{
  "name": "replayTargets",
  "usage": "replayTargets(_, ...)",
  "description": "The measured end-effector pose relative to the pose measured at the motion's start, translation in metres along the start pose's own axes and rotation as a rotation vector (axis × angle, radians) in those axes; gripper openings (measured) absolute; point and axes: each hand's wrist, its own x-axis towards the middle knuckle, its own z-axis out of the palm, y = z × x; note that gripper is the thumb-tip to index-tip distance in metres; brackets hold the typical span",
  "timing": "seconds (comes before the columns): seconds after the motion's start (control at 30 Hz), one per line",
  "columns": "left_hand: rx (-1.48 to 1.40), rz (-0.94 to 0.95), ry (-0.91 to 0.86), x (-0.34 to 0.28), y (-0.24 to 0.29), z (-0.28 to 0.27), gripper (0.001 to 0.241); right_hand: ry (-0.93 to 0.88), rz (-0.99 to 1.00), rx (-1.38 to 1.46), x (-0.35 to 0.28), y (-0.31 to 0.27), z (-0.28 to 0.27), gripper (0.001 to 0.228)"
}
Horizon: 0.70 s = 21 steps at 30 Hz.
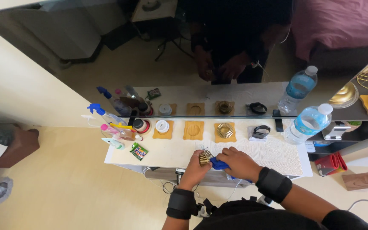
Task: The person cleans a white table surface using a blue cloth. They pick up and wipe various items including a small white container, a red container, a spray bottle, and a small box, then wipe the table surface itself.
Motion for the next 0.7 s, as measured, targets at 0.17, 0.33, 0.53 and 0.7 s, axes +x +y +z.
replayTargets(0.17,0.092,0.021,0.098,0.023,-0.054,-0.012,0.047,-0.029,0.079,0.008,-0.012,0.042,0.017,0.045)
replayTargets(0.33,-0.17,-0.215,0.191,0.05,-0.094,-0.033,0.033,-0.147,0.292,0.008,-0.012,0.088,0.046,0.041)
replayTargets(0.53,-0.21,-0.268,0.358,0.09,-0.083,-0.059,0.032,-0.184,0.437,0.208,-0.009,0.122,0.074,0.05)
replayTargets(0.7,-0.154,-0.462,0.406,0.123,-0.056,-0.067,0.031,-0.147,0.443,0.157,-0.008,0.116,0.073,0.05)
